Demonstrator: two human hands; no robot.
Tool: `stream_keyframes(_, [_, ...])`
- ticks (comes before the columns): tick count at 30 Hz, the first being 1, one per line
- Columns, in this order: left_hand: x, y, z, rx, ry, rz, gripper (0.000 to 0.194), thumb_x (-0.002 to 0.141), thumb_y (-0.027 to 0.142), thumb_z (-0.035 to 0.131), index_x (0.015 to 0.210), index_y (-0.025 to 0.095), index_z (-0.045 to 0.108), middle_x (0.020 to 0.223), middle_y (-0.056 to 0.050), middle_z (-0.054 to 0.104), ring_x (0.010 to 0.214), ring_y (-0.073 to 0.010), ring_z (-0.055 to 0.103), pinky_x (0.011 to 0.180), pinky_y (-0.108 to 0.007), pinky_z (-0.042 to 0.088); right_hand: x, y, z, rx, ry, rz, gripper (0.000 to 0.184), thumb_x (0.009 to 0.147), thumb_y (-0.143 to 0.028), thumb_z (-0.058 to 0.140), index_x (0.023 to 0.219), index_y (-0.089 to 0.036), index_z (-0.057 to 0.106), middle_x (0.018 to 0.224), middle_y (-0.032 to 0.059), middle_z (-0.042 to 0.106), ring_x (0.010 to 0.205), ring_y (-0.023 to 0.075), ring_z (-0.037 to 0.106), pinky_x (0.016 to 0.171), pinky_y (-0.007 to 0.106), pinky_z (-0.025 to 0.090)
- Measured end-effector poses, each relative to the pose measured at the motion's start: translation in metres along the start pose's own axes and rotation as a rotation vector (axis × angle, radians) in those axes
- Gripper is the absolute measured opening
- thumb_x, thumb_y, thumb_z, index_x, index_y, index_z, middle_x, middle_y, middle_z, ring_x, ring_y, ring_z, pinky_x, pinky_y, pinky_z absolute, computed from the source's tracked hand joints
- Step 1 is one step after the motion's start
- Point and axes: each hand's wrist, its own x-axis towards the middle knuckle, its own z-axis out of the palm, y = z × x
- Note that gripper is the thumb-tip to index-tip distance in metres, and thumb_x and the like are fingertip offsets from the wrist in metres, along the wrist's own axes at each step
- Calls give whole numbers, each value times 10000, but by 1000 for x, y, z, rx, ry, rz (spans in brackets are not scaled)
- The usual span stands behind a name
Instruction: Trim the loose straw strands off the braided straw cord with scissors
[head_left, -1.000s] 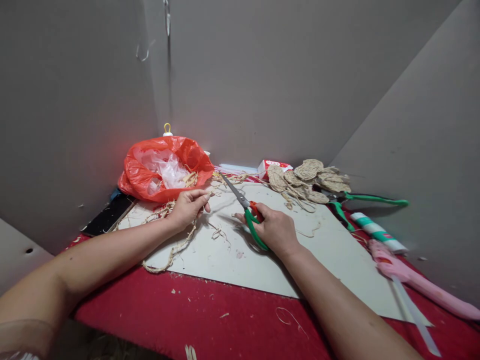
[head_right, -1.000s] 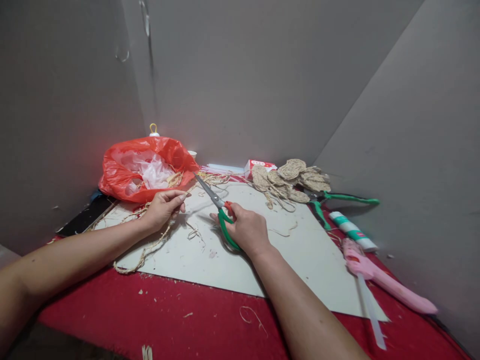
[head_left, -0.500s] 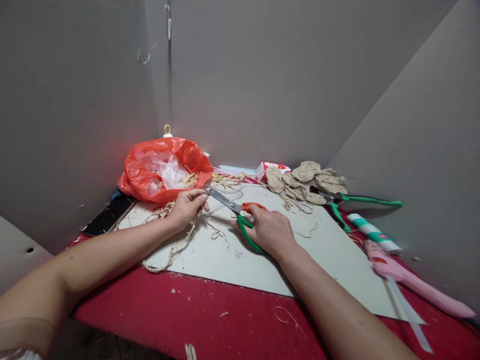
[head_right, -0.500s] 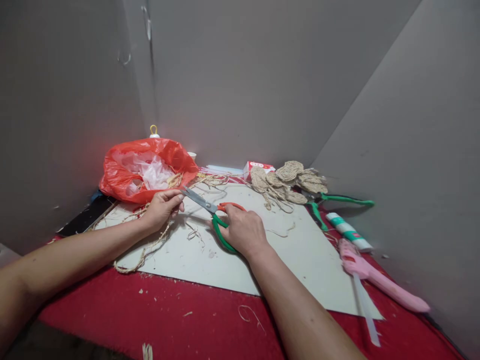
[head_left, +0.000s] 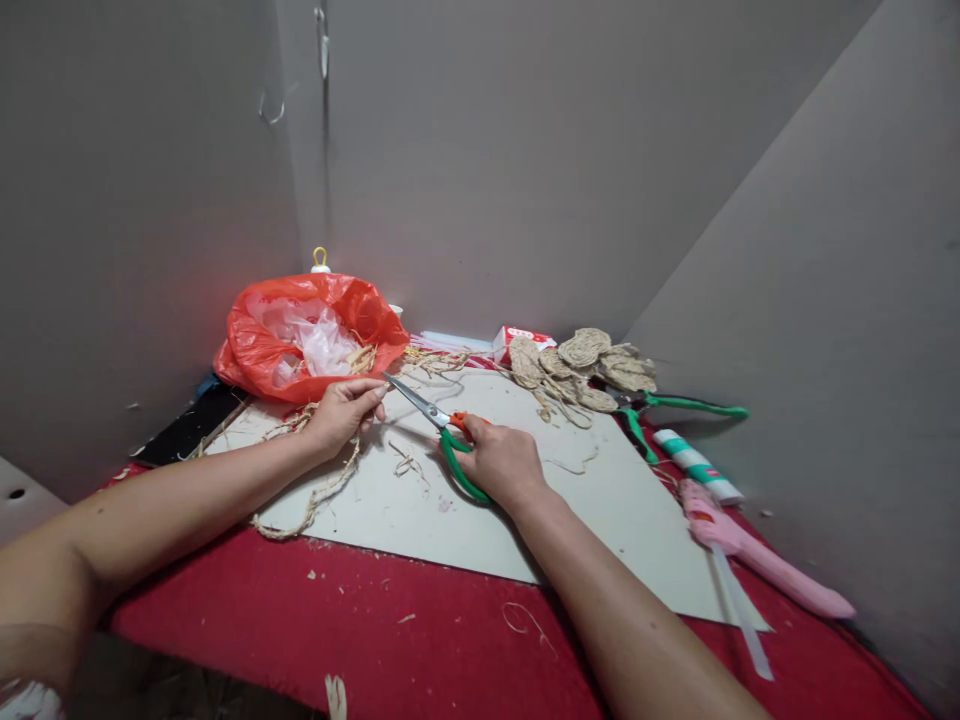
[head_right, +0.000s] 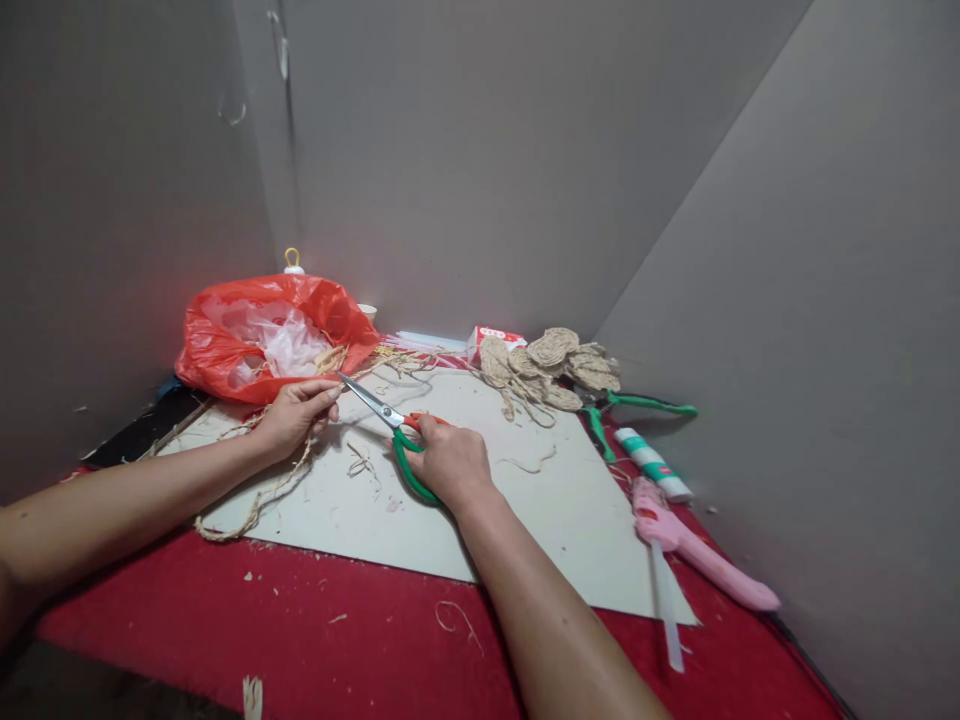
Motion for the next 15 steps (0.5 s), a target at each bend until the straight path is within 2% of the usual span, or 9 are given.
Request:
stream_keyframes(3, [-2,-2,0,16,-6,-12,256,748,357,669,889,144,671,558,31,567,385,-29,376,381,-180,248,1,1,4,172,71,82,412,758,-620,510,805,-232,642,620,30,633,580,178,562,553,277,321])
stream_keyframes(6, [-4,-3,2,30,-36,-12,252,760,344,662,901,136,673,549,22,570,386,-28,367,383,-180,246,8,-5,3,560,146,200,400,698,-611,594,661,-215,553,559,-7,553,548,151,513,538,268,345])
stream_keyframes(10, [-6,0,6,34,-120,-20,216,783,330,637,860,130,665,567,14,581,375,-22,368,384,-181,255,18,-30,-11,1232,86,303,426,585,-542,732,701,-209,492,552,-49,526,518,133,531,502,255,415])
stream_keyframes(13, [-9,3,10,35,-199,-16,237,777,361,641,794,124,646,588,8,596,390,-25,406,400,-176,291,23,-52,-19,1475,31,359,465,509,-450,802,747,-205,487,610,-52,565,555,137,582,507,253,460])
stream_keyframes(15, [-11,3,13,29,-275,-29,275,760,394,653,754,120,630,585,3,602,401,-36,444,415,-179,325,24,-64,-19,1566,42,371,456,498,-398,813,748,-203,486,626,-62,566,535,113,567,503,242,464])
